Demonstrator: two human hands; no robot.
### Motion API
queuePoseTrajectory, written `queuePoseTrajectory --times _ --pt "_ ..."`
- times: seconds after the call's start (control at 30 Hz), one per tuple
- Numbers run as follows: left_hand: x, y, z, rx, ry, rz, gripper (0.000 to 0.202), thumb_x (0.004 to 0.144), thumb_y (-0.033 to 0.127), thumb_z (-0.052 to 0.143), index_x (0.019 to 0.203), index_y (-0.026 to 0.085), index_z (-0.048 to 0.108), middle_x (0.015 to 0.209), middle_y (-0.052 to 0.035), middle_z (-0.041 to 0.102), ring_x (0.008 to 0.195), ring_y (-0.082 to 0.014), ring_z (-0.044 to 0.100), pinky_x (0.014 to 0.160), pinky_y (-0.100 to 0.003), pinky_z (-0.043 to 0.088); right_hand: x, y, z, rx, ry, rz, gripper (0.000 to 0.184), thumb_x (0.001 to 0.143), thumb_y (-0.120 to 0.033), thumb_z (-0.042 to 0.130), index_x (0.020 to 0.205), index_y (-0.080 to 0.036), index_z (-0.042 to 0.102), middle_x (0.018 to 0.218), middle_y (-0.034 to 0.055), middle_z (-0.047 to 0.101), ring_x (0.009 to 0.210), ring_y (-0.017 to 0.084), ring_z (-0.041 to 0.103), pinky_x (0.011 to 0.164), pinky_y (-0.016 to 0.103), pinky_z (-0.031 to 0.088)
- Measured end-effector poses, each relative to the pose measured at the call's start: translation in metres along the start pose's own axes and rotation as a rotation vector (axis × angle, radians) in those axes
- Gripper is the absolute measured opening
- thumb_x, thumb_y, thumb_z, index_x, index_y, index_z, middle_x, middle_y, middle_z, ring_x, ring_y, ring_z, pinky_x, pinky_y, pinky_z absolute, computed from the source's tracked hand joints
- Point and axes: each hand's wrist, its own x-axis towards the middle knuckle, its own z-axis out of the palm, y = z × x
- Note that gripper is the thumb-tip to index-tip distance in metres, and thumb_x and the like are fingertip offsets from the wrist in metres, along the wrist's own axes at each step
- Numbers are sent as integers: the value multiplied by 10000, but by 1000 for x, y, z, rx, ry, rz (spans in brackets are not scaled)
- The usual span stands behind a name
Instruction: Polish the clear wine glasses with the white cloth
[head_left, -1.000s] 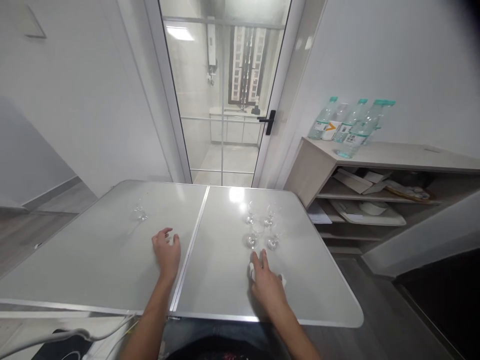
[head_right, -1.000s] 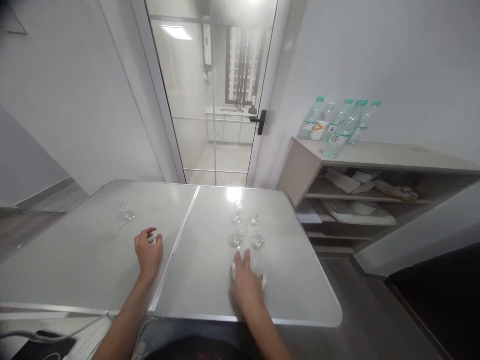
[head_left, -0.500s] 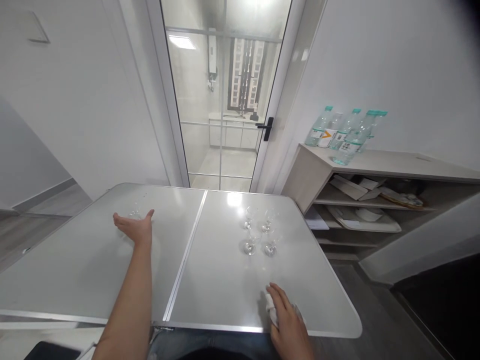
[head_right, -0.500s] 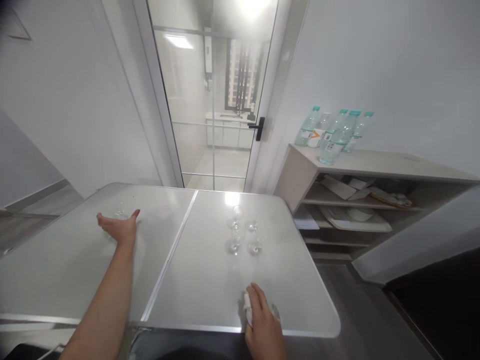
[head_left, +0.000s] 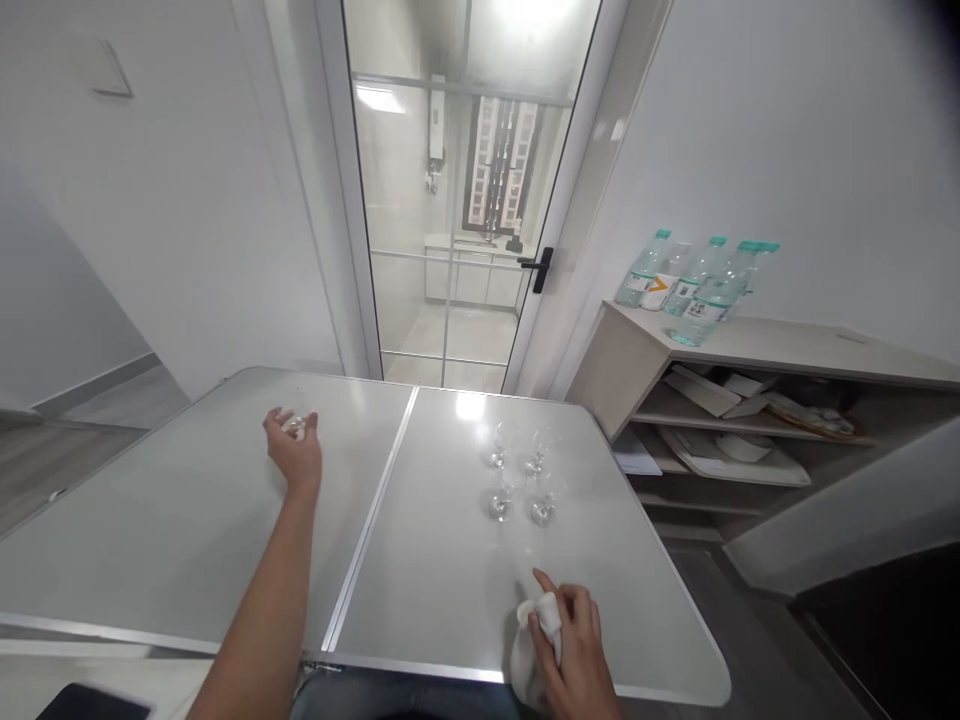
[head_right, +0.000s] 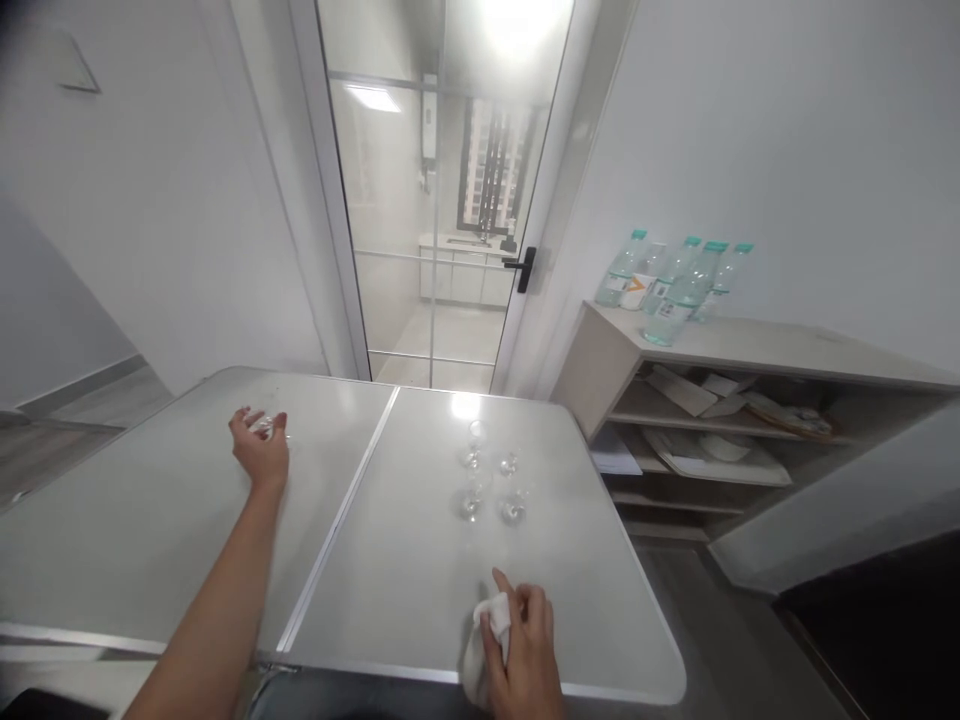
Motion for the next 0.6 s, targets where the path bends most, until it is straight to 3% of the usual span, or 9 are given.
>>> queuePoseTrajectory --times 0.07,0.13,0.27,0.33,0.37,0.43,0.53,0.6 --pt "-42 33 -5 -142 -74 16 609 903 335 704 1424 179 430 1272 -145 657 979 -179 670 928 -337 525 2 -12 2 151 10 109 585 1004 -584 470 1458 -232 584 1223 126 676 1210 297 623 1087 422 463" --pt "-97 65 -15 -293 -240 -17 590 948 420 647 1446 204 415 1232 -140 679 995 -194 692 901 -335 540 5 -17 4 310 -1 223 631 961 -665 507 1386 -217 635 1236 117 705 1212 304 631 1079 397 465" --pt "-217 101 -54 -420 -779 -179 567 972 518 581 1445 240 438 1108 -88 677 828 -184 706 776 -319 575 12 -5 1 510 -39 387 675 804 -721 685 1201 -175 711 1141 110 763 1117 323 678 1002 380 514" --pt "-261 101 -76 -410 -1058 -203 596 948 505 625 1457 245 455 1113 -82 657 711 -140 667 733 -294 573 14 4 -2 629 -20 450 728 763 -665 750 1293 -175 651 1148 106 766 1092 317 695 977 387 531" --pt "-276 98 -86 -405 -1188 -197 619 913 504 675 1438 239 483 1098 -77 652 669 -125 645 689 -273 563 14 8 -4 693 5 476 770 755 -619 772 1364 -182 596 1177 104 762 1097 312 699 970 388 536" --pt "-290 89 -102 -352 -1305 -177 646 866 494 731 1423 238 527 1088 -74 654 657 -112 615 650 -243 540 14 11 -7 785 65 498 850 739 -532 798 1460 -199 496 1273 108 732 1150 306 690 971 381 540" --pt "-290 77 -116 -250 -1343 -95 681 805 476 788 1418 271 574 1098 -73 674 633 -105 579 620 -229 531 10 8 -10 781 168 452 838 745 -523 798 1450 -196 483 1314 124 711 1181 307 681 947 359 559" --pt "-288 72 -119 -194 -1354 -42 691 776 469 808 1410 288 600 1092 -71 689 609 -103 563 586 -220 526 3 2 -7 707 239 377 741 780 -556 778 1374 -188 530 1209 118 748 1089 298 714 884 332 583"
